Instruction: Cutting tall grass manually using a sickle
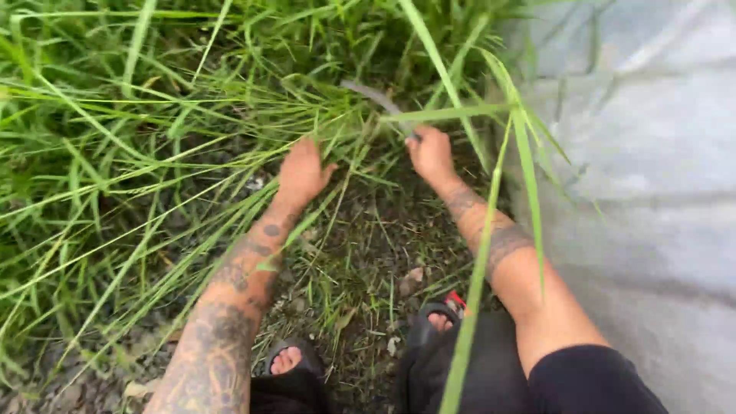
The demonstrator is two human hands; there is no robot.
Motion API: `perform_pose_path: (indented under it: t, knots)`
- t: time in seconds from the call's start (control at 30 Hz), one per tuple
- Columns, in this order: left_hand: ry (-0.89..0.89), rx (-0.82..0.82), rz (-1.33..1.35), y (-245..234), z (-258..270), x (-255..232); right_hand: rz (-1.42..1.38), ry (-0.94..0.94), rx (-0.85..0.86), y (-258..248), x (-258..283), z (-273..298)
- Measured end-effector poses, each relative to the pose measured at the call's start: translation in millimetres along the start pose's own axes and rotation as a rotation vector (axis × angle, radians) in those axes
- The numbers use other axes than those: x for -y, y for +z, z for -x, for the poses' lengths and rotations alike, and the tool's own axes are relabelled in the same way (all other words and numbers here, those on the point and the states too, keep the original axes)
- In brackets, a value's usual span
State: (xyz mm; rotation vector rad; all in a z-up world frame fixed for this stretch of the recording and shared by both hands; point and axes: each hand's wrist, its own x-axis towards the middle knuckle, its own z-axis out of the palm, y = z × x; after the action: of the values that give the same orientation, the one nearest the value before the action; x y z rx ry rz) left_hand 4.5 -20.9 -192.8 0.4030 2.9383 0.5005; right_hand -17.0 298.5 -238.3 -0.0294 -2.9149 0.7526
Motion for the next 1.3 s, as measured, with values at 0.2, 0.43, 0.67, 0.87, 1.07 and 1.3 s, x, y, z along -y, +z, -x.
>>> perform_pose_path:
  t: [0.2,0.43,0.67,0.87,1.07,1.3]
  knots:
    - [-0.210,0.017,0.068,-38.3,13.0,-21.6,0.008,0.127,0.137,-24.0,13.0,20.8]
    - [-0.483,0.229,0.261,52.6,-11.6,-15.0,-0.045,0.307,0.341,-97.7,117.3,69.2]
    - [-0.619,0.269,0.563,-4.2,-4.5,-49.9,-0.006,0.264,0.481,-103.6,113.1,68.0]
    - [-0.505,0.213,0.489,49.9,-11.7,-35.6,0.000,0.269,0.516,-84.4,97.3,61.5]
    - [-0.515,0.268,0.589,-11.0,1.6,-52.0,-0.023,0.184,0.657,-75.2,119.1,55.4]
    - [-0.515,0.294,0.678,-22.9,4.5,-38.5,0.219,0.078,0.633,-18.7,138.2,24.4]
